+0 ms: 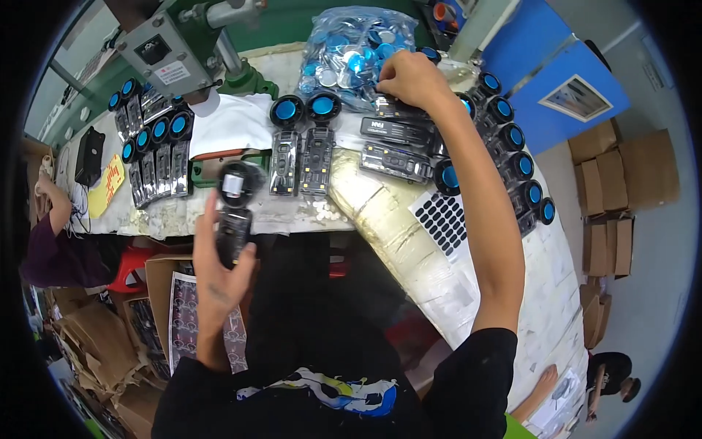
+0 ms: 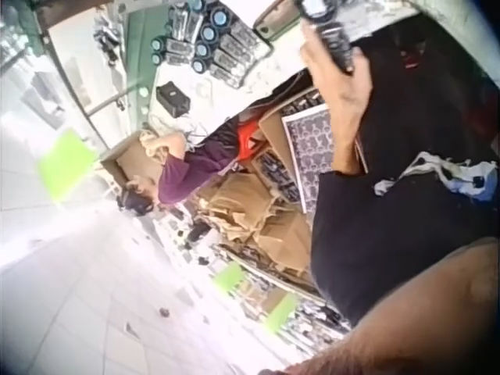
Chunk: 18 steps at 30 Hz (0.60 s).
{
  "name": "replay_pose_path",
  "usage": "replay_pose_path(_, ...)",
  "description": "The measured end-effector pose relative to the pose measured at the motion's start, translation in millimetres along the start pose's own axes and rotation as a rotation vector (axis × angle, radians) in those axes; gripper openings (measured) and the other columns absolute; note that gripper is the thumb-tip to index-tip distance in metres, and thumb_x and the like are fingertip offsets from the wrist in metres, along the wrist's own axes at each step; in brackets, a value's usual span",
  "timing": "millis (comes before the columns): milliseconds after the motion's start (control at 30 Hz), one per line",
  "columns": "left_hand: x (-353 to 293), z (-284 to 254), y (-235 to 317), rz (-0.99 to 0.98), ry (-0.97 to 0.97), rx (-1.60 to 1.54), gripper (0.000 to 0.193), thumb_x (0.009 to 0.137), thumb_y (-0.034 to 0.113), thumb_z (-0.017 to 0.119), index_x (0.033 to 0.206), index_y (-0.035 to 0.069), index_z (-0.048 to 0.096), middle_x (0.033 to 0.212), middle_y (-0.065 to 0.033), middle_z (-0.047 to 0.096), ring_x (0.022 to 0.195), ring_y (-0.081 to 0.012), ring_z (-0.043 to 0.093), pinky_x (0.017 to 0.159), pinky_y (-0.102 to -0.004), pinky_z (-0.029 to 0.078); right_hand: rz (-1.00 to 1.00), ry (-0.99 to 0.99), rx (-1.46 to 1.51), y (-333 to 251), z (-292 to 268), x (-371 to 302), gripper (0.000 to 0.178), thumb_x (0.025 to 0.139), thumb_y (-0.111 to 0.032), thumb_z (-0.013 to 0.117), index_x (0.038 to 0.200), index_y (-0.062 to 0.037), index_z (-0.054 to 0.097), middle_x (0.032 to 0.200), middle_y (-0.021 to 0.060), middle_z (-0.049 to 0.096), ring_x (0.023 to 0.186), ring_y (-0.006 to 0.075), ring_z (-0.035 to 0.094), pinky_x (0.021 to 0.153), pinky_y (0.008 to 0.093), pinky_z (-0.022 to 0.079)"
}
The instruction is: The person assembles and applies identification stickers to handheld electronic fans at a factory assembly station. The stickers are applied using a manual press machine.
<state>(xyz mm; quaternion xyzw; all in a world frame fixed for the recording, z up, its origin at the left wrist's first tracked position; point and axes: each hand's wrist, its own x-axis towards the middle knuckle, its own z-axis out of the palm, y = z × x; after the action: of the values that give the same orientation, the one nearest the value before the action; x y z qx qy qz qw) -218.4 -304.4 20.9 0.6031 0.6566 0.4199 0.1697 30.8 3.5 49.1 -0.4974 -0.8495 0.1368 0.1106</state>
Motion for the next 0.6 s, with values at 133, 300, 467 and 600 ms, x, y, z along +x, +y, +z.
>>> replay_pose_path(133, 0, -21, -17, -0.119, 0.100, -0.006, 0.079, 0.074, -0.001, 0.064, 0.147, 0.003, 0.034, 0.114, -0.0186, 0.052, 0.106, -0.0330, 0.053, 0.095, -0.0389, 0.042, -0.056, 0.001, -0.050, -1, 1, 9, 0.019, 0.076, -0.020, 0.073, 0.087, -0.0053, 0.074, 0.087, 0.0136, 0.071, 0.082, 0.0303, 0.068, 0.076, 0.0396, 0.053)
replay_pose_path(300, 10, -22, -27, -0.054, 0.122, 0.008, 0.079, 0.074, -0.001, 0.063, 0.147, 0.002, 0.034, 0.115, -0.0190, 0.053, 0.106, -0.0336, 0.054, 0.097, -0.0393, 0.041, -0.023, 0.109, -0.003, 4, -9, 11, 0.020, 0.080, -0.021, 0.069, 0.088, -0.0032, 0.073, 0.086, 0.0143, 0.071, 0.080, 0.0281, 0.069, 0.076, 0.0370, 0.053)
replay_pose_path(467, 21, -20, -28, -0.047, 0.144, -0.067, 0.078, 0.074, -0.001, 0.063, 0.146, 0.001, 0.034, 0.114, -0.0184, 0.052, 0.105, -0.0325, 0.054, 0.095, -0.0383, 0.042, 0.084, -0.013, 0.346, 1, -12, 14, 0.027, 0.086, -0.024, 0.068, 0.095, 0.0018, 0.071, 0.078, 0.0081, 0.069, 0.073, 0.0153, 0.064, 0.070, 0.0314, 0.052)
replay_pose_path(600, 22, -18, -31, -0.016, 0.137, -0.043, 0.078, 0.074, -0.001, 0.063, 0.146, 0.001, 0.034, 0.113, -0.0181, 0.052, 0.104, -0.0316, 0.054, 0.095, -0.0377, 0.042, 0.080, 0.184, 0.267, 7, 2, 33, 0.024, 0.081, -0.025, 0.070, 0.097, -0.0073, 0.075, 0.083, 0.0137, 0.072, 0.074, 0.0248, 0.070, 0.073, 0.0352, 0.054)
